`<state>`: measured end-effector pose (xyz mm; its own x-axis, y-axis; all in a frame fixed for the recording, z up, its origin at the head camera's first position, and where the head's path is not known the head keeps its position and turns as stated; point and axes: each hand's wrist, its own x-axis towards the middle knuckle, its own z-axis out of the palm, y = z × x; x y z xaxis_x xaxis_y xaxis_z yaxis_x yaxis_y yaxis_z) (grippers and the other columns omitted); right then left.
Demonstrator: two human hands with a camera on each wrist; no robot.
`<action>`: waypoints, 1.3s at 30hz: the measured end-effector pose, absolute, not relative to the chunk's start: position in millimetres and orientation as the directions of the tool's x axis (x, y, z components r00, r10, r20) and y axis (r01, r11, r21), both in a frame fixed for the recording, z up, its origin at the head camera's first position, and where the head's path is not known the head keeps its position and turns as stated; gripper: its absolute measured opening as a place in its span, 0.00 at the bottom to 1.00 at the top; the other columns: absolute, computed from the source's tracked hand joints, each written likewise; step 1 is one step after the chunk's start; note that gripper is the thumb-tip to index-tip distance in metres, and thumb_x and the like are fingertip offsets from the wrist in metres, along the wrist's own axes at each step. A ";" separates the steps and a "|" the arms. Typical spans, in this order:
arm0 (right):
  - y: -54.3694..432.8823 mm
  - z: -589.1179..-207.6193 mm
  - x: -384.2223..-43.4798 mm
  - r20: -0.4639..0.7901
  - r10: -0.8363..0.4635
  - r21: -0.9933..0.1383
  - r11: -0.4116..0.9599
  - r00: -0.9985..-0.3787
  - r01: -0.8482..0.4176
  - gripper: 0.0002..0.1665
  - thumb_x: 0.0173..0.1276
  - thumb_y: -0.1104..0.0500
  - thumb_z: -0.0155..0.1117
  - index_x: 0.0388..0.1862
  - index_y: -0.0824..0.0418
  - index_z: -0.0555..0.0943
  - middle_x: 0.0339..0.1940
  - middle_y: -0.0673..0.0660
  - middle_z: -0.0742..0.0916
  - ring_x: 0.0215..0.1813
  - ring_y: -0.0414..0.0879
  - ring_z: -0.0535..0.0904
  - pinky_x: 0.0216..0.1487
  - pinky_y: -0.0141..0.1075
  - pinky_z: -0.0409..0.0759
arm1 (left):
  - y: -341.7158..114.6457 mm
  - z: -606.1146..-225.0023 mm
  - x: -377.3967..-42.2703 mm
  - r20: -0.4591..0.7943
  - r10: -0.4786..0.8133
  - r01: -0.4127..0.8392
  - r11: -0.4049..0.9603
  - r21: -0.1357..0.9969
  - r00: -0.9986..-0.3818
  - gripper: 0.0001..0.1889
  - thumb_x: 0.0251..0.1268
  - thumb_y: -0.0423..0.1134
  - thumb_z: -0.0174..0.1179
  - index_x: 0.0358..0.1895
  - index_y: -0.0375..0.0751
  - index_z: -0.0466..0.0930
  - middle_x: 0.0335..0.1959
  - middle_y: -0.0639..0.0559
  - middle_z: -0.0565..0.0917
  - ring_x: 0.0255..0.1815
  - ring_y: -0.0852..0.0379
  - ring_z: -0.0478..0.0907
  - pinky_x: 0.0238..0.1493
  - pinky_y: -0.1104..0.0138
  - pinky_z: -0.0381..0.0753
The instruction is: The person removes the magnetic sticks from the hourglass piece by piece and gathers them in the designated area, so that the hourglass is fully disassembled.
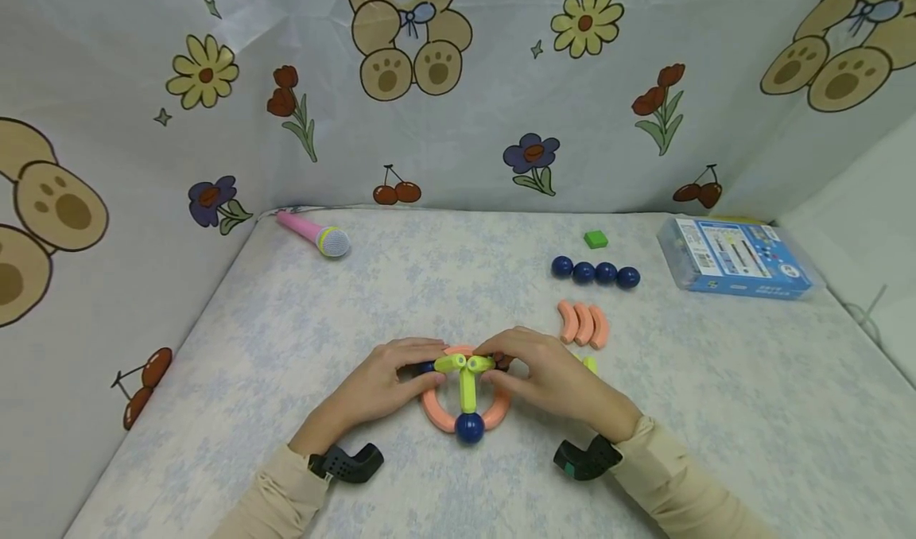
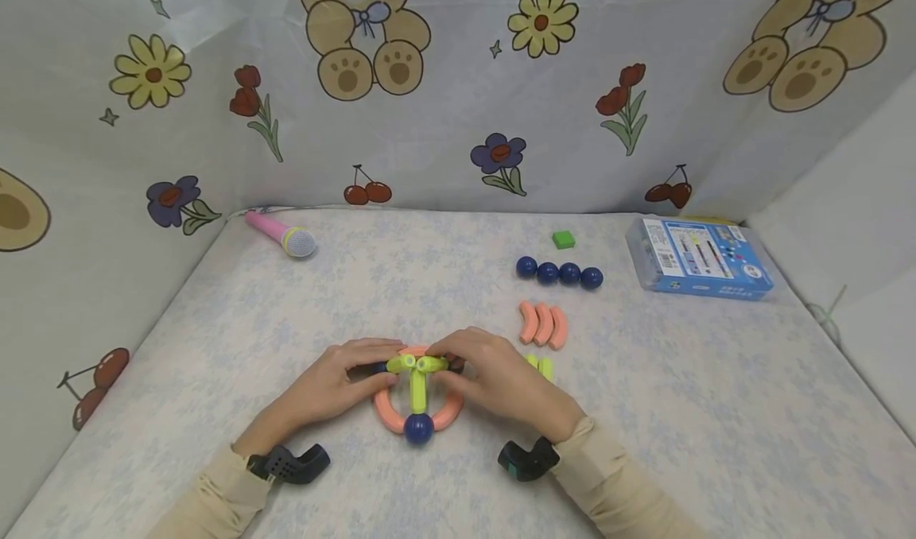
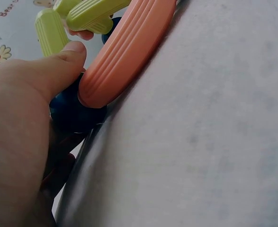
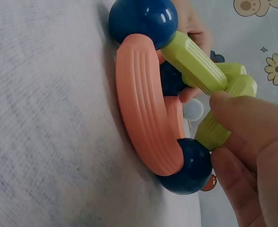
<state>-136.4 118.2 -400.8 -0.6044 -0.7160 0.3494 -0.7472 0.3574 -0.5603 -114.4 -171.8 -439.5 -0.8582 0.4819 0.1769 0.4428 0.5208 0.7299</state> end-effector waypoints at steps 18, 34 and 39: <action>120.8 -393.4 -135.3 0.327 -0.714 -0.510 0.418 -0.619 -0.752 0.14 0.74 0.58 0.69 0.56 0.57 0.85 0.48 0.50 0.90 0.49 0.41 0.87 0.50 0.34 0.86 | -171.2 -434.3 -113.2 0.183 0.497 0.452 0.499 0.739 -0.848 0.23 0.72 0.52 0.65 0.66 0.50 0.83 0.68 0.52 0.81 0.73 0.49 0.74 0.71 0.46 0.73; 126.0 -382.7 -132.6 0.346 -0.705 -0.596 0.344 -0.619 -0.725 0.13 0.74 0.62 0.68 0.55 0.56 0.82 0.50 0.48 0.88 0.52 0.40 0.86 0.54 0.32 0.85 | -170.3 -437.0 -113.3 0.186 0.493 0.454 0.507 0.732 -0.850 0.24 0.72 0.53 0.65 0.66 0.51 0.82 0.67 0.52 0.81 0.72 0.49 0.74 0.71 0.46 0.73; 133.6 -373.0 -128.5 0.375 -0.647 -0.603 0.373 -0.664 -0.705 0.19 0.73 0.64 0.69 0.60 0.56 0.81 0.53 0.50 0.87 0.50 0.40 0.87 0.50 0.33 0.86 | -171.5 -436.6 -114.2 0.187 0.493 0.453 0.500 0.738 -0.849 0.24 0.72 0.53 0.65 0.66 0.49 0.82 0.67 0.51 0.81 0.72 0.48 0.74 0.71 0.47 0.73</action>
<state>-128.5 133.6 -373.0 -0.6636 -0.6472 0.3751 -0.7049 0.3730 -0.6034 -114.2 -171.5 -436.6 -0.8495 0.4933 0.1873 0.4530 0.5000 0.7381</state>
